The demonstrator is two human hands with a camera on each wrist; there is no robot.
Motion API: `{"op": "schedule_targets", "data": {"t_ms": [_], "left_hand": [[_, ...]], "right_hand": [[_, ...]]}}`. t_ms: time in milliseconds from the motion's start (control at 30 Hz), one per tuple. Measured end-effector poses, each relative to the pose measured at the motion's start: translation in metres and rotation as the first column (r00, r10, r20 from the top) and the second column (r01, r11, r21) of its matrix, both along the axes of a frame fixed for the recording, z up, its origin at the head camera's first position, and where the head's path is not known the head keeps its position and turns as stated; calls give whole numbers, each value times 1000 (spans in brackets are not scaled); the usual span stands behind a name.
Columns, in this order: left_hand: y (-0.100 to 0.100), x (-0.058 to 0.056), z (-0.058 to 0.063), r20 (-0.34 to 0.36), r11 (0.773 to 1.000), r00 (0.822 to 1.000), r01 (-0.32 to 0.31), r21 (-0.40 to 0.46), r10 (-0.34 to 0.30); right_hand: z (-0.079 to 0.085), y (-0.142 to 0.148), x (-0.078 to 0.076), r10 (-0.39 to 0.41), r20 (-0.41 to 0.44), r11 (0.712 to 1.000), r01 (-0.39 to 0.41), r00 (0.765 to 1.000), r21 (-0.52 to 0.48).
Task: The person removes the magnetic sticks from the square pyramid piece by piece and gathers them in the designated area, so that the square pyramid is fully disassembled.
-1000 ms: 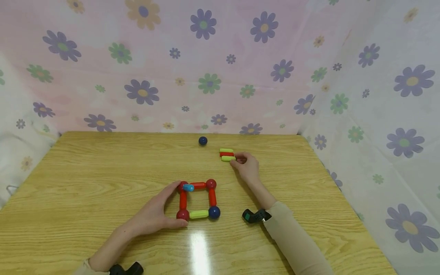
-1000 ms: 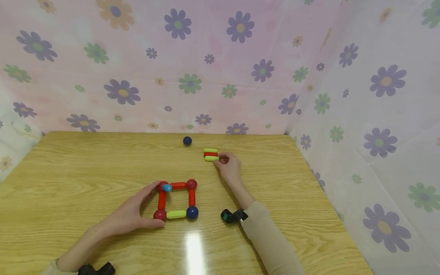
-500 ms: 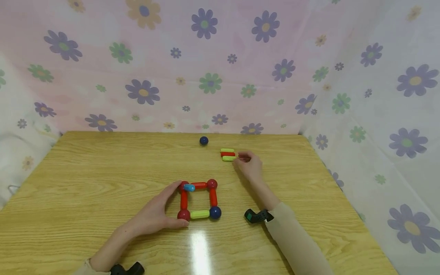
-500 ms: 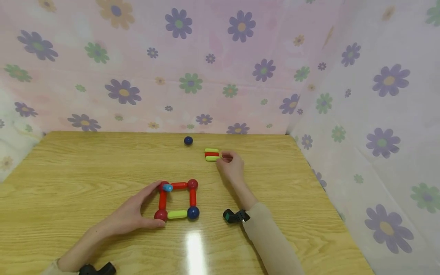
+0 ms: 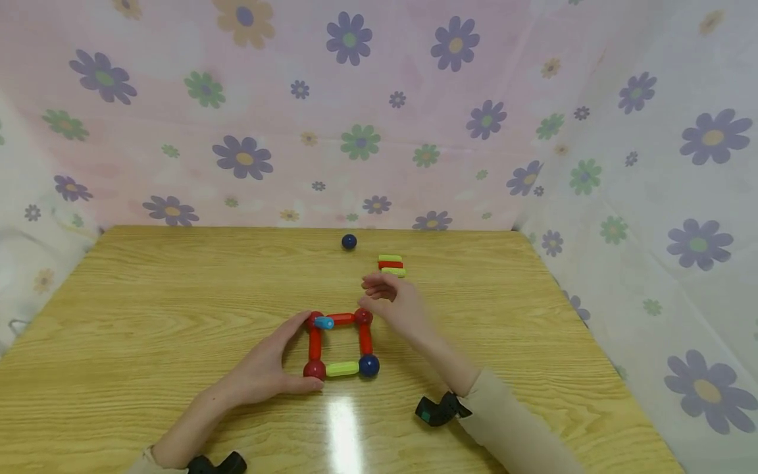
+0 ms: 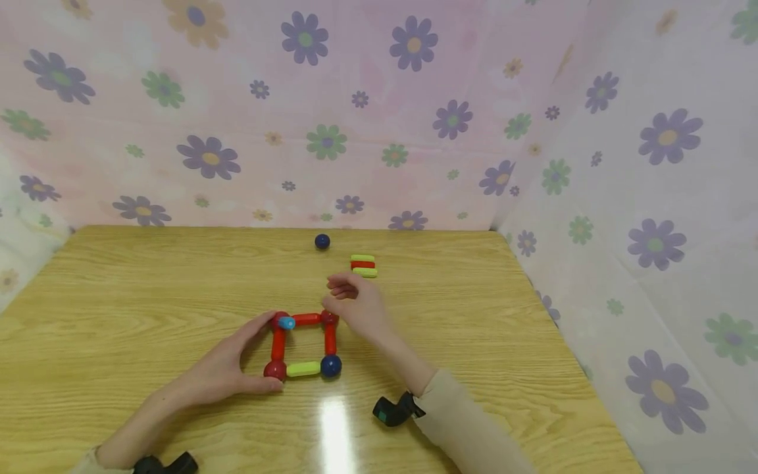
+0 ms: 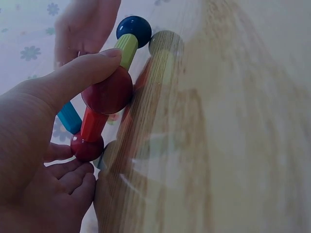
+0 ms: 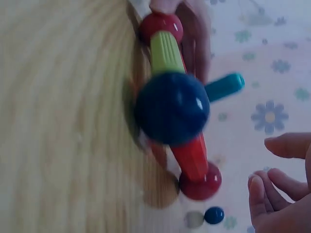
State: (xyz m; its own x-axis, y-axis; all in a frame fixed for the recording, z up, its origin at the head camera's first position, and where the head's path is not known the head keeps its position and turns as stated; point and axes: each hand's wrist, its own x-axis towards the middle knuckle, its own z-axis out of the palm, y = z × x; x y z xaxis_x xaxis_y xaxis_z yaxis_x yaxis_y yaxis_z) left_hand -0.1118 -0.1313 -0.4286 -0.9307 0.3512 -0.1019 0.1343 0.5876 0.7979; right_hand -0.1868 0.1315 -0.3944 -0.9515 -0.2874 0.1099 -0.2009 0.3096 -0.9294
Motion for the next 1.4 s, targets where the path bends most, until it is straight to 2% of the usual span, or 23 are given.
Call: {"op": "schedule_targets", "data": {"t_ms": [133,267,433,633,833,1267,1400], "left_hand": [[0,0,0,-10,1000,1000,7,12,-7],[0,0,0,-17,1000,1000,13,22,-12],[0,0,-1,-25,999,999,29,21,-28],[0,0,-3,-18,1000,1000,24,18,-24],[0,0,-2,-17,999,1000,23,26,-23],[-1,1,1,-12,999,1000,22,29,-22],[-1,1,1,-11,999,1000,23,26,-23]], "right_hand": [[3,-15,14,143,-3,990,-143,990,-11],[1,-28,22,209,19,976,-209,978,60],[-4,-42,24,174,97,971,-187,980,151],[-9,-53,26,137,97,971,-153,986,186],[-12,-56,26,105,64,977,-115,992,180],[-15,-55,27,84,17,988,-86,996,127],[-15,-55,28,69,30,988,-73,997,134]]}}
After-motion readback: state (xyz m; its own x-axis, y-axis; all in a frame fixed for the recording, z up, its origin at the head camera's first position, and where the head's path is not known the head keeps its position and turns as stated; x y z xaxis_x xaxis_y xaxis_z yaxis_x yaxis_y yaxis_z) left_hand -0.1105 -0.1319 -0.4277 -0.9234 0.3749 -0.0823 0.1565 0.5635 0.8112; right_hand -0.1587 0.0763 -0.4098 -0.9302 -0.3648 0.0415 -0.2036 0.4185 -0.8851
